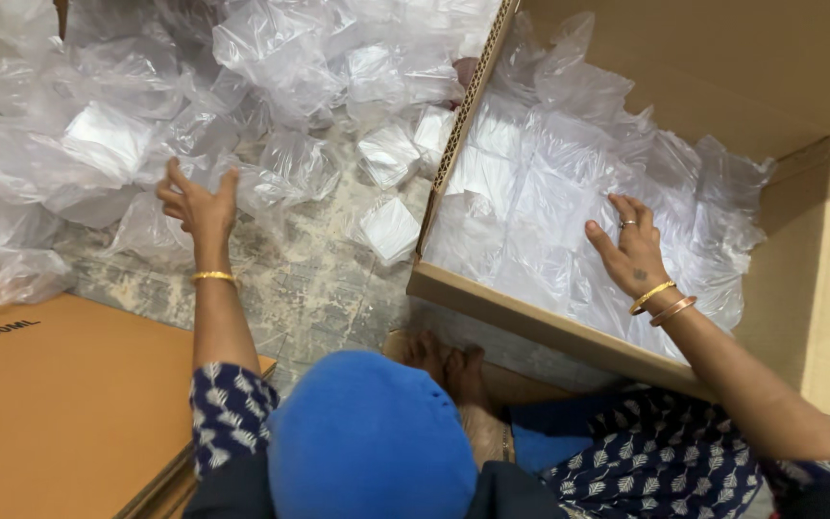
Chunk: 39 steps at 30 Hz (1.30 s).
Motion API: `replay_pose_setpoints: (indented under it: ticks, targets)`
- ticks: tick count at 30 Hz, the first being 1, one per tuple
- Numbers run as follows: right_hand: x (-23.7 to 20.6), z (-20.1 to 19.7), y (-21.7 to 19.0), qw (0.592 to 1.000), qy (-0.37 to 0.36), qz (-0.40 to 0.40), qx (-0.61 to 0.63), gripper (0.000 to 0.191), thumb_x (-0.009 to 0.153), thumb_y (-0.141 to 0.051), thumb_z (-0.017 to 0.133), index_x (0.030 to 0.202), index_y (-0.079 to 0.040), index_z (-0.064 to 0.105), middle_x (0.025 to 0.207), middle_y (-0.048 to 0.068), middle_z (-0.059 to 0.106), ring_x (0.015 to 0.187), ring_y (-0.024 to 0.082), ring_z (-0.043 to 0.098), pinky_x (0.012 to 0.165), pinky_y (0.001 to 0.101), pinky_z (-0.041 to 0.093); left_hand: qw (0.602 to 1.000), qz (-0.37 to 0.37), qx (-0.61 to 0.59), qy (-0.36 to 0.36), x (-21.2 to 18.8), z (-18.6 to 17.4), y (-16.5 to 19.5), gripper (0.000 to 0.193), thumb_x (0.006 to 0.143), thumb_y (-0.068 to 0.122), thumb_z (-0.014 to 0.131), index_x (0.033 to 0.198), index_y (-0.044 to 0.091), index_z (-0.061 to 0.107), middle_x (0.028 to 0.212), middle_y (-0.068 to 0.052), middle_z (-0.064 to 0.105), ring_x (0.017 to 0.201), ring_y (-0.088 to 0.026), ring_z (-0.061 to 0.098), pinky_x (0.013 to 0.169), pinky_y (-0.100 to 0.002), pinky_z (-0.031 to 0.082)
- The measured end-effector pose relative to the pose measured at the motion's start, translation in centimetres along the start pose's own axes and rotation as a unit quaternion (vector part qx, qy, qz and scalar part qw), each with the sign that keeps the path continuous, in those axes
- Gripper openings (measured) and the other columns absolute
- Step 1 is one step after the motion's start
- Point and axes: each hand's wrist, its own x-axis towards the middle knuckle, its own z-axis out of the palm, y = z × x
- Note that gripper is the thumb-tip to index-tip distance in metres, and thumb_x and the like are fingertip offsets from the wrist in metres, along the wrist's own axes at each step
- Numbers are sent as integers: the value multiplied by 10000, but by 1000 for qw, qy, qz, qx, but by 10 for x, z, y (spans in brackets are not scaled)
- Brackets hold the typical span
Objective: The person sits on the floor and packs plastic-wrapped square plastic containers into a cardboard box, wrapping each container in a clear plastic bag and arranging them in rows inside the box, pressing the layer flat as the box fills.
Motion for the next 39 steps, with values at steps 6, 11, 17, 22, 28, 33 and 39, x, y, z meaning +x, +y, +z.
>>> replay_pose_setpoints:
  ticks: [6,11,17,22,28,33,39]
  targets:
    - [-2,-4,-5,1000,2,5,-11,718,936,-411,656,1542,-105,420,1539,227,353,1322,462,397,1124,508,326,965,116,147,-185,-29,32,18,1070,752,616,853,1588,247,296,1623,-278,0,1457,-533,83,1025,-787,259]
    - [-2,-1,-1,1000,12,-20,-18,723,921,-358,675,1548,-108,417,1517,225,367,1322,455,406,1127,510,330,924,210,247,-204,-64,57,49,1019,706,585,885,1510,212,381,1608,-239,158,1493,-529,153,1063,-783,278]
    - [-3,-3,-5,1000,9,-7,-24,731,913,-365,679,1548,-115,416,1514,236,364,1300,447,423,1117,510,342,935,166,191,-250,-59,58,61,1192,569,393,935,1548,244,272,1481,-273,250,1308,-523,350,1013,-647,403]
    - [-2,-4,-5,1000,-4,17,-24,741,904,-375,691,1541,-114,417,1509,246,357,1294,471,397,1109,521,341,968,129,27,-214,-71,41,67,1085,626,440,881,1547,290,328,1434,-215,390,1302,-424,502,1072,-512,487]
    - [-1,-3,-2,1000,-2,-15,-24,743,895,-356,677,1545,-108,415,1490,253,380,1301,466,409,1119,519,341,884,261,208,-328,-108,75,110,1203,722,647,801,1626,257,109,1514,-291,275,1377,-482,347,1075,-680,321]
    - [-2,-4,-4,1000,0,-6,-29,734,891,-384,692,1525,-122,432,1484,252,381,1272,466,411,1101,513,335,848,233,75,-470,-113,99,104,1269,729,674,740,1653,241,-14,1639,-234,228,1475,-482,230,1146,-660,236]
    - [0,-1,-7,1000,-2,-4,-18,721,907,-425,691,1515,-133,440,1470,240,399,1273,461,416,1107,516,338,837,104,-36,-536,-87,81,82,1079,817,521,828,1568,-10,263,1625,-188,293,1507,-328,267,1204,-425,227]
